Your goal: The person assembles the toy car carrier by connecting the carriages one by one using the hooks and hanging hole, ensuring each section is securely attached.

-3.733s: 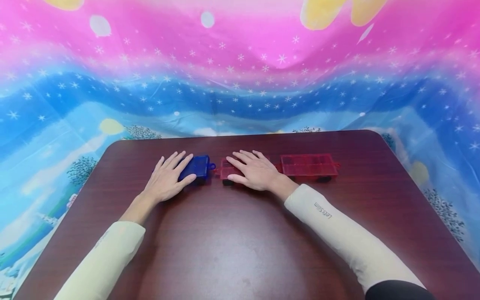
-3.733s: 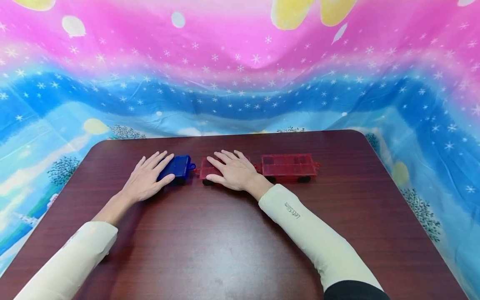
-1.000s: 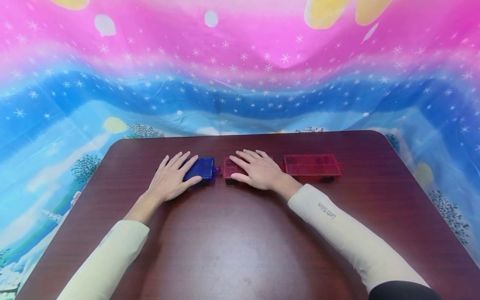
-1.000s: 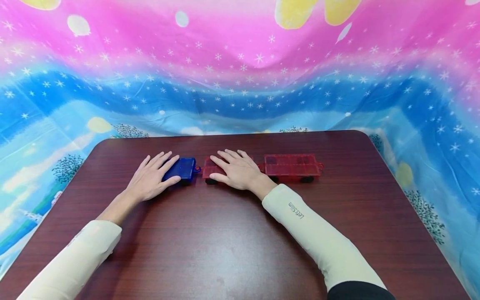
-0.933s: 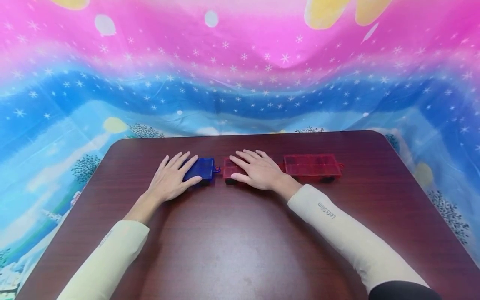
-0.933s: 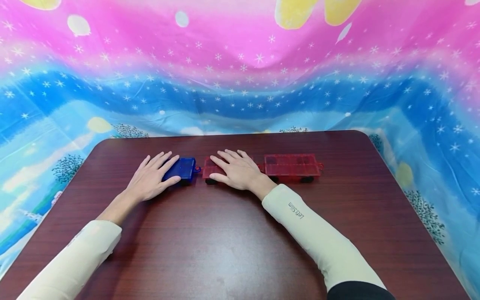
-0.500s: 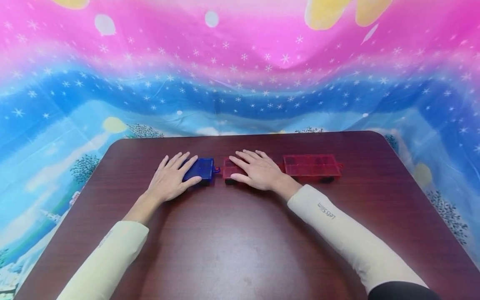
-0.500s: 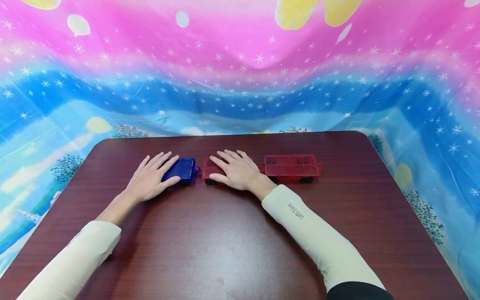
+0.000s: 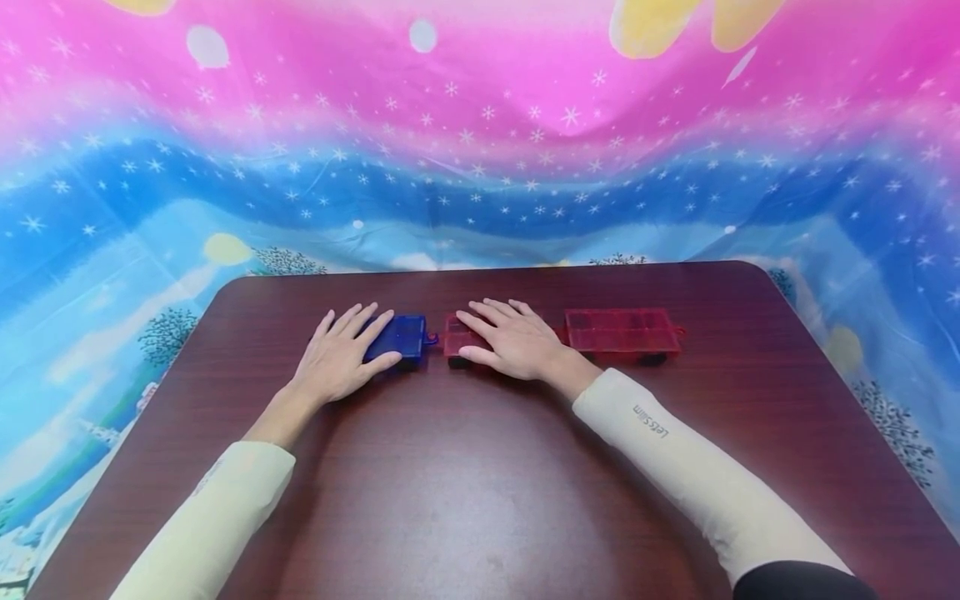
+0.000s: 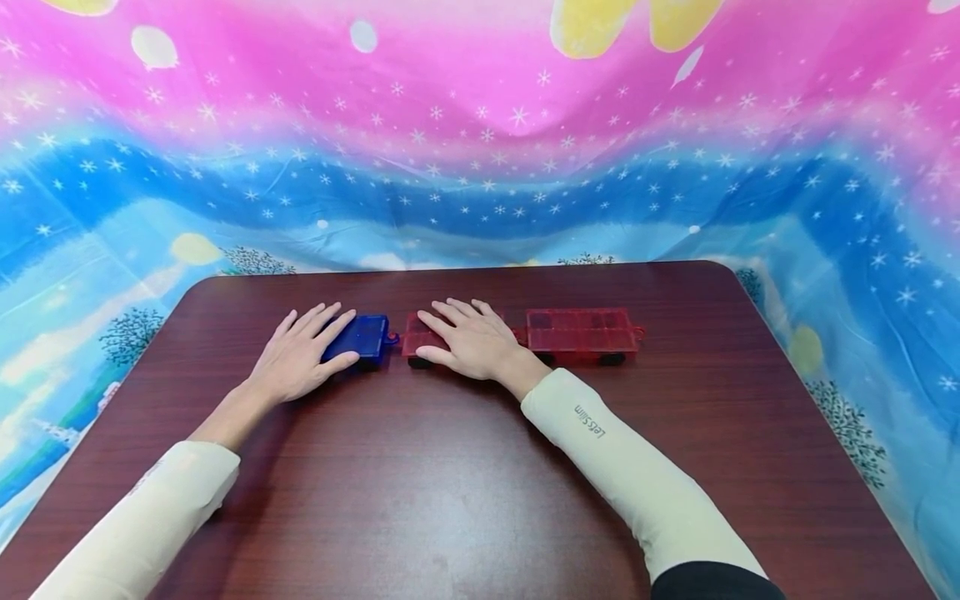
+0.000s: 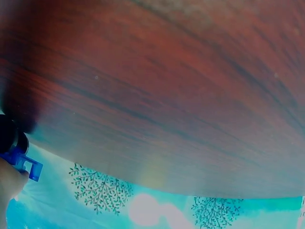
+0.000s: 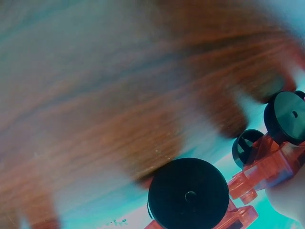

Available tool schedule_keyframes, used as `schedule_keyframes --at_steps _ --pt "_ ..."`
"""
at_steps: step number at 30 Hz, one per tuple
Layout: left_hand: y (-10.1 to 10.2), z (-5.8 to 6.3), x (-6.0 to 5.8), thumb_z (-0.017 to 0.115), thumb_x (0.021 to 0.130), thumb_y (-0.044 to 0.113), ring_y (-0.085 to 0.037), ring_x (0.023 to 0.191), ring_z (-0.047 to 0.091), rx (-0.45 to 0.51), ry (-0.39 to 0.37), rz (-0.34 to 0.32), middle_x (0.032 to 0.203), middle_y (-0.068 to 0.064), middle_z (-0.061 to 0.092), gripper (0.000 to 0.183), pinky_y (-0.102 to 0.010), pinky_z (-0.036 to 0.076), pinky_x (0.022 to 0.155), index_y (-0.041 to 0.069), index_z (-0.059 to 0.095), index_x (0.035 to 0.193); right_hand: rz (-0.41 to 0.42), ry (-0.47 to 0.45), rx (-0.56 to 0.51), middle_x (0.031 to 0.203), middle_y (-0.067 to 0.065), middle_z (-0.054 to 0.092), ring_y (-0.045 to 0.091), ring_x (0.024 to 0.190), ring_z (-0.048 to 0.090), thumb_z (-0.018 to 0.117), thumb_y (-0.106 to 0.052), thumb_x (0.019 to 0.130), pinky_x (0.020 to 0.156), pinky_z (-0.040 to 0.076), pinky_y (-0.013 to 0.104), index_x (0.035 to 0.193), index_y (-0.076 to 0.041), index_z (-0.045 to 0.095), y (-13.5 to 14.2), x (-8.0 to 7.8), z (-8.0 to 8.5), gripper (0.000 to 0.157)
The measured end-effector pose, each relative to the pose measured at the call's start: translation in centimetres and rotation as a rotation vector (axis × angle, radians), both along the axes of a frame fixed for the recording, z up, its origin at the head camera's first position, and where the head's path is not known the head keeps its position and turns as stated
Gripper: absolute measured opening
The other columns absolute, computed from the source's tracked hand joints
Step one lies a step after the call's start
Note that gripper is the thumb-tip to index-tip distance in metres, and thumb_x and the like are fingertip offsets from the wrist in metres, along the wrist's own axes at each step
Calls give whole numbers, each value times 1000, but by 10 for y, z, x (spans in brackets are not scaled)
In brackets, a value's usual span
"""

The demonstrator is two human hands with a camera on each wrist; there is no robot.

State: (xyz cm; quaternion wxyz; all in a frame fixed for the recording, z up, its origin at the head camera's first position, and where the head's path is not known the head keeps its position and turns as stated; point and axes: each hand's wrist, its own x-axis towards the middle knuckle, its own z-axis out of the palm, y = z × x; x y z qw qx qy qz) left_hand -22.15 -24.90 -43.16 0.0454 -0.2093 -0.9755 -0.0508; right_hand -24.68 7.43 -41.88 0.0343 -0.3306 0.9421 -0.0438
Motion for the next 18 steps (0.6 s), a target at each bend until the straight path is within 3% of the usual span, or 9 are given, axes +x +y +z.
schedule_keyframes --at_steps 18 --pt "1 8 2 42 98 71 -38 152 19 -15 -24 -2 164 -14 29 82 -61 9 120 20 32 161 12 -6 20 167 2 24 24 155 15 28 -74 99 122 10 54 163 -29 24 -5 -2 5 78"
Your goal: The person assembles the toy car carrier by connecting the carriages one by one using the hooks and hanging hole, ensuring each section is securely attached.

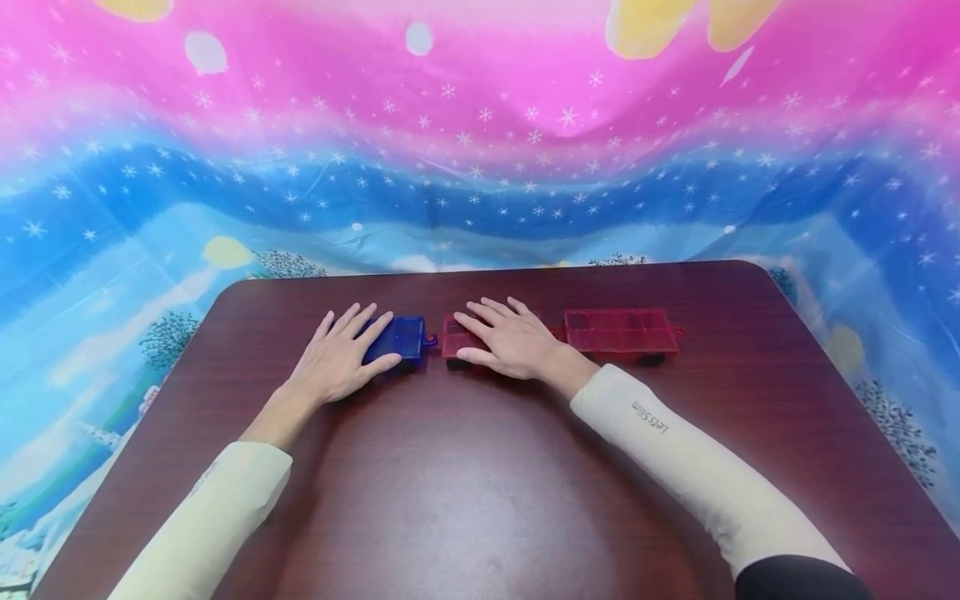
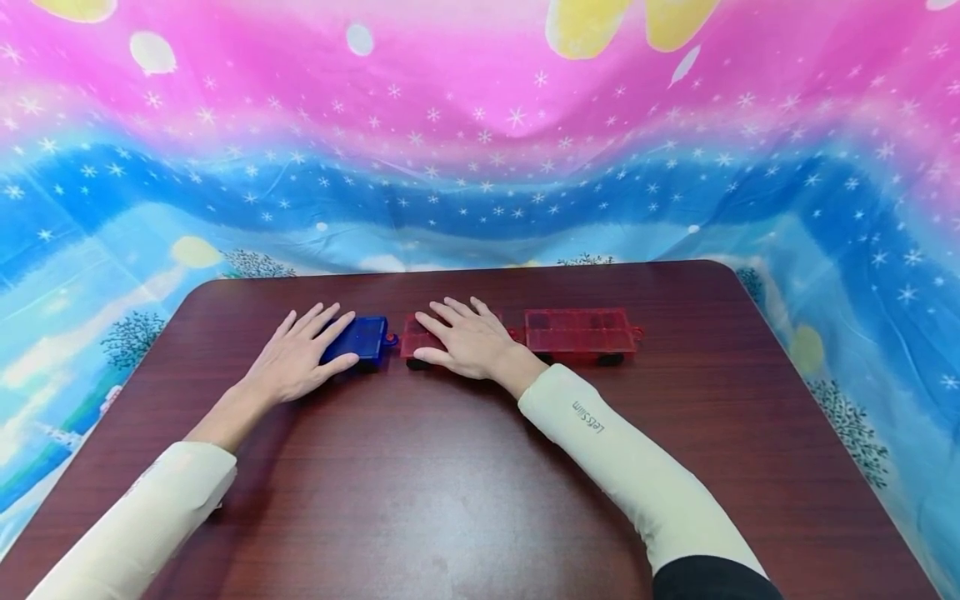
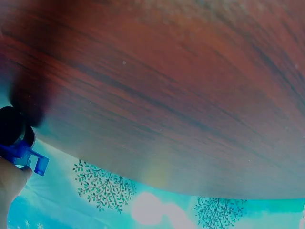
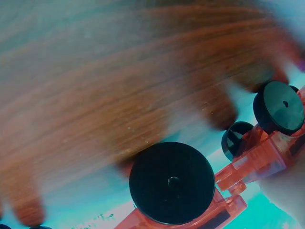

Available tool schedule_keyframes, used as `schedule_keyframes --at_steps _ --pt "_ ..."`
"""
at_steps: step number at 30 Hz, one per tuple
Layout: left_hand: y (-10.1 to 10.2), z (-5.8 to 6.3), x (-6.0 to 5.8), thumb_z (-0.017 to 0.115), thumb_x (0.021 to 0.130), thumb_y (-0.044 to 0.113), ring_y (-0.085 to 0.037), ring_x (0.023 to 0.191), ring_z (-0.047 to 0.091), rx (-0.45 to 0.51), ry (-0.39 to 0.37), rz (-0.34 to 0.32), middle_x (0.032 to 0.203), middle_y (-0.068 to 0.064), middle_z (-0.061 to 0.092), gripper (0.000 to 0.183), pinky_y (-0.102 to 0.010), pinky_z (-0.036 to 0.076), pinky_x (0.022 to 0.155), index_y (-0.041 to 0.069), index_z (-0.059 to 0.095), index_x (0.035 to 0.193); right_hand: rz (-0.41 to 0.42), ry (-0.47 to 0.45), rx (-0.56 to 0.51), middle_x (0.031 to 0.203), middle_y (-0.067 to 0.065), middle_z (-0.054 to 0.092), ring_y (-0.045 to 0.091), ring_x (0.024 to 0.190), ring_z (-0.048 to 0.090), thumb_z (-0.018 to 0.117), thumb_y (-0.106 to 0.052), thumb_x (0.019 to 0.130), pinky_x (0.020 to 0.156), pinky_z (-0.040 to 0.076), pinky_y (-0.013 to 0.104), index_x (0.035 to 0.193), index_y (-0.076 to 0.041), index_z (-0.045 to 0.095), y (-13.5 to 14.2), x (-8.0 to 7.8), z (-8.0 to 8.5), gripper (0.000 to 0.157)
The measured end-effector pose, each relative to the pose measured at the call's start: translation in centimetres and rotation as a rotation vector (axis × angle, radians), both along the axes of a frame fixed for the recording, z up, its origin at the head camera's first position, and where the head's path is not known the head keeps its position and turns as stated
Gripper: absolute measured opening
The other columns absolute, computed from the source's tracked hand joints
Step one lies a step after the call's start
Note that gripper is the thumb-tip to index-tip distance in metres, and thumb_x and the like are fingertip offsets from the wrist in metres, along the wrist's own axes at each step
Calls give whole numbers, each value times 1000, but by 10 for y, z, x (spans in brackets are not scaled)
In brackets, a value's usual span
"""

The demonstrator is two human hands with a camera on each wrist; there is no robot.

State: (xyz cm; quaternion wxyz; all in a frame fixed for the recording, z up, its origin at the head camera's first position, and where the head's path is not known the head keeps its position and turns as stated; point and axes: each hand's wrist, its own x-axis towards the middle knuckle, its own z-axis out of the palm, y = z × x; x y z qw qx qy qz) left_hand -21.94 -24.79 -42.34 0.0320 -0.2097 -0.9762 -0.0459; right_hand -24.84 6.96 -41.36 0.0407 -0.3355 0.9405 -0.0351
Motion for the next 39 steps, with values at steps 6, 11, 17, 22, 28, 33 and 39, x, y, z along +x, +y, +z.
schedule_keyframes --at_steps 6,11,17,22,28,33,39 --pt "2 -1 -2 42 97 72 -38 152 18 -4 7 -3 165 -13 28 82 -60 8 120 20 32 161 -3 1 -6 168 1 23 24 155 14 27 -73 100 123 7 53 163 -29 24 1 0 1 78" --pt "7 1 -3 42 98 70 -37 153 18 21 14 -1 164 -13 29 81 -60 9 120 20 33 161 -10 19 -10 167 2 25 25 155 15 28 -73 100 122 9 54 163 -28 26 6 0 5 78" --pt "15 6 -4 41 99 69 -38 152 18 41 10 -3 164 -14 29 80 -61 9 120 19 32 161 -43 34 -16 167 3 25 26 155 15 30 -71 100 122 9 55 163 -27 27 16 -2 12 77" --pt "23 11 -5 41 100 68 -38 152 20 49 27 3 163 -15 31 79 -62 12 119 18 34 160 -62 48 -21 167 3 25 28 154 15 30 -70 101 122 9 55 162 -26 28 25 -2 17 75" --pt "34 15 -6 38 100 68 -38 151 21 51 39 0 163 -15 32 78 -62 13 119 17 35 160 -87 51 -34 167 4 25 28 155 15 35 -68 101 122 8 56 162 -26 28 35 1 23 75" --pt "39 16 -5 38 100 69 -37 151 21 71 50 10 162 -15 33 78 -62 13 119 19 36 160 -116 73 -64 167 4 26 28 154 17 38 -66 101 122 8 55 162 -25 31 45 2 30 74" --pt "44 16 -3 36 100 69 -36 152 22 81 62 33 161 -15 35 78 -61 14 119 19 36 160 -162 69 -123 166 5 27 29 154 16 39 -66 101 122 9 57 161 -24 34 58 3 36 73"
